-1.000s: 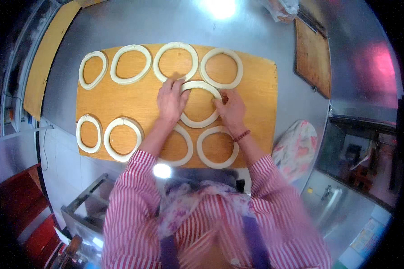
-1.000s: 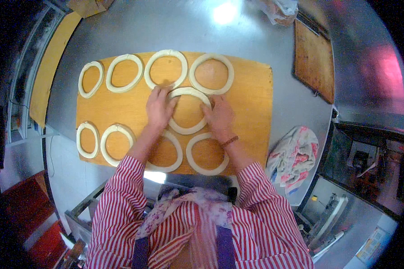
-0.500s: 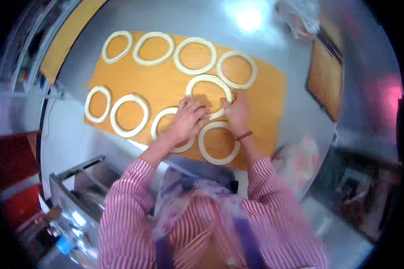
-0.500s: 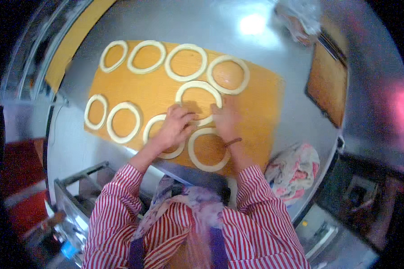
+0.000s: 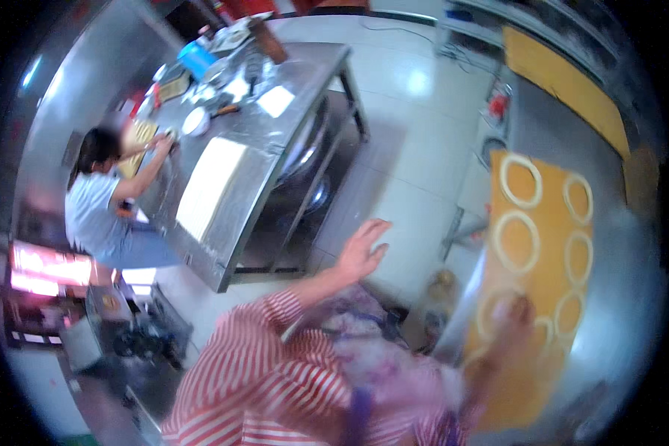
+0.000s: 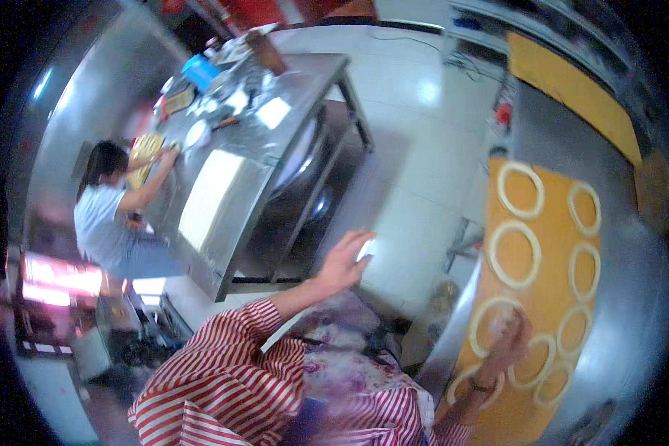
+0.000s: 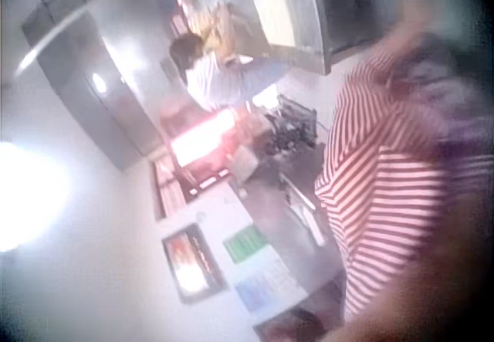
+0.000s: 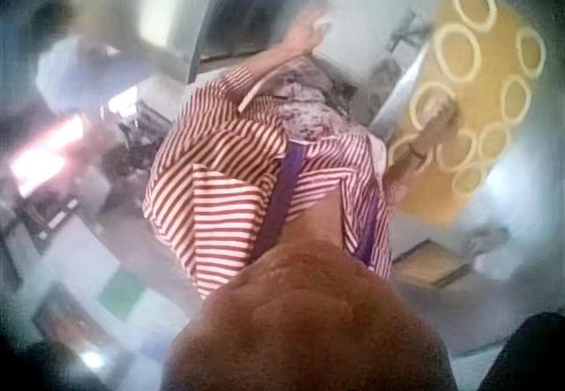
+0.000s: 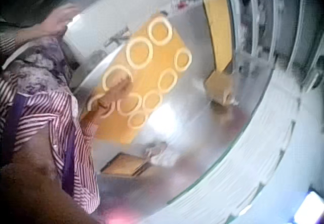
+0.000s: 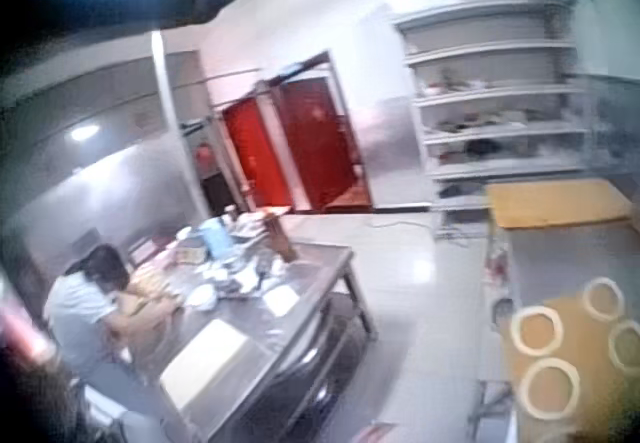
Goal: The person repeatedly picks up long strips of dough from a metal counter and shapes them into rings on a wooden board. They pinch the ends of each strip together to form a closed loop and arrange the finished rings in rows on the board.
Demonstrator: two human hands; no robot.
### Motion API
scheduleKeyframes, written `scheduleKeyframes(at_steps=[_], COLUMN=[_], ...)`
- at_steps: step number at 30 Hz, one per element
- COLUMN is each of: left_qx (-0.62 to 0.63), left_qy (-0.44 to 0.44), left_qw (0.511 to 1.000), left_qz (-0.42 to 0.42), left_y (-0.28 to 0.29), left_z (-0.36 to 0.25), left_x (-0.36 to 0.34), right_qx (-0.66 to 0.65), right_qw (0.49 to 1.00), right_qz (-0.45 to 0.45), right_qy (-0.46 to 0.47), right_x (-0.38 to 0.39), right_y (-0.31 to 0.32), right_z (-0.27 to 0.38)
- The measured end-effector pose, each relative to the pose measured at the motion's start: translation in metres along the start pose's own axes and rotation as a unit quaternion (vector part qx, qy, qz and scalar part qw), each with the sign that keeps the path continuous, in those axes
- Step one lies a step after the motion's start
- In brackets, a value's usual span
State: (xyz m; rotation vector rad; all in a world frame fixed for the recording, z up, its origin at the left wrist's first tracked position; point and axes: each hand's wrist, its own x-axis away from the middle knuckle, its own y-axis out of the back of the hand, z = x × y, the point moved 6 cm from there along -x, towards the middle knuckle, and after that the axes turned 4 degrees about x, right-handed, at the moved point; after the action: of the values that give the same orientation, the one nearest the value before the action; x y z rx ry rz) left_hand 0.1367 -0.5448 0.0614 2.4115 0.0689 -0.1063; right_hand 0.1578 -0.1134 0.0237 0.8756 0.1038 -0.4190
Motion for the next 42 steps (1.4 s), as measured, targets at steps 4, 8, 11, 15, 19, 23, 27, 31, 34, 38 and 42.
scheduleKeyframes(at_steps=[4, 8, 11, 15, 19, 23, 27, 31, 34, 38, 42], left_qx=[-0.089, -0.180, -0.232, -0.273, -0.220, -0.218, -0.182, -0.206, -0.245, -0.250, -0.218], left_qy=[0.082, 0.246, 0.301, 0.367, 0.358, 0.356, 0.354, 0.338, 0.326, 0.348, 0.361], left_qw=[0.973, 0.913, 0.887, 0.863, 0.881, 0.887, 0.898, 0.888, 0.854, 0.854, 0.870], left_qz=[-0.197, -0.269, -0.262, -0.216, -0.220, -0.196, -0.188, -0.235, -0.324, -0.294, -0.257], left_y=[0.118, 0.222, 0.269, 0.298, 0.294, 0.293, 0.278, 0.280, 0.301, 0.307, 0.294], left_z=[0.091, 0.215, 0.282, 0.339, 0.357, 0.336, 0.328, 0.321, 0.327, 0.336, 0.321], left_x=[0.035, 0.081, 0.091, 0.080, 0.072, 0.076, 0.083, 0.095, 0.117, 0.149, 0.180], right_qx=[-0.130, -0.139, -0.089, 0.001, 0.057, 0.068, 0.070, 0.071, -0.040, -0.079, 0.051], right_qw=[0.962, 0.850, 0.759, 0.667, 0.628, 0.604, 0.576, 0.559, 0.566, 0.533, 0.447], right_qz=[0.181, 0.353, 0.424, 0.426, 0.435, 0.449, 0.446, 0.350, 0.385, 0.400, 0.443], right_qy=[0.157, 0.366, 0.486, 0.611, 0.643, 0.655, 0.682, 0.748, 0.728, 0.741, 0.775], right_x=[-0.015, 0.033, 0.081, 0.143, 0.172, 0.179, 0.174, 0.163, 0.172, 0.196, 0.202], right_y=[-0.111, -0.246, -0.337, -0.456, -0.533, -0.541, -0.531, -0.523, -0.519, -0.543, -0.527], right_z=[0.216, 0.386, 0.504, 0.605, 0.645, 0.632, 0.622, 0.616, 0.639, 0.639, 0.625])
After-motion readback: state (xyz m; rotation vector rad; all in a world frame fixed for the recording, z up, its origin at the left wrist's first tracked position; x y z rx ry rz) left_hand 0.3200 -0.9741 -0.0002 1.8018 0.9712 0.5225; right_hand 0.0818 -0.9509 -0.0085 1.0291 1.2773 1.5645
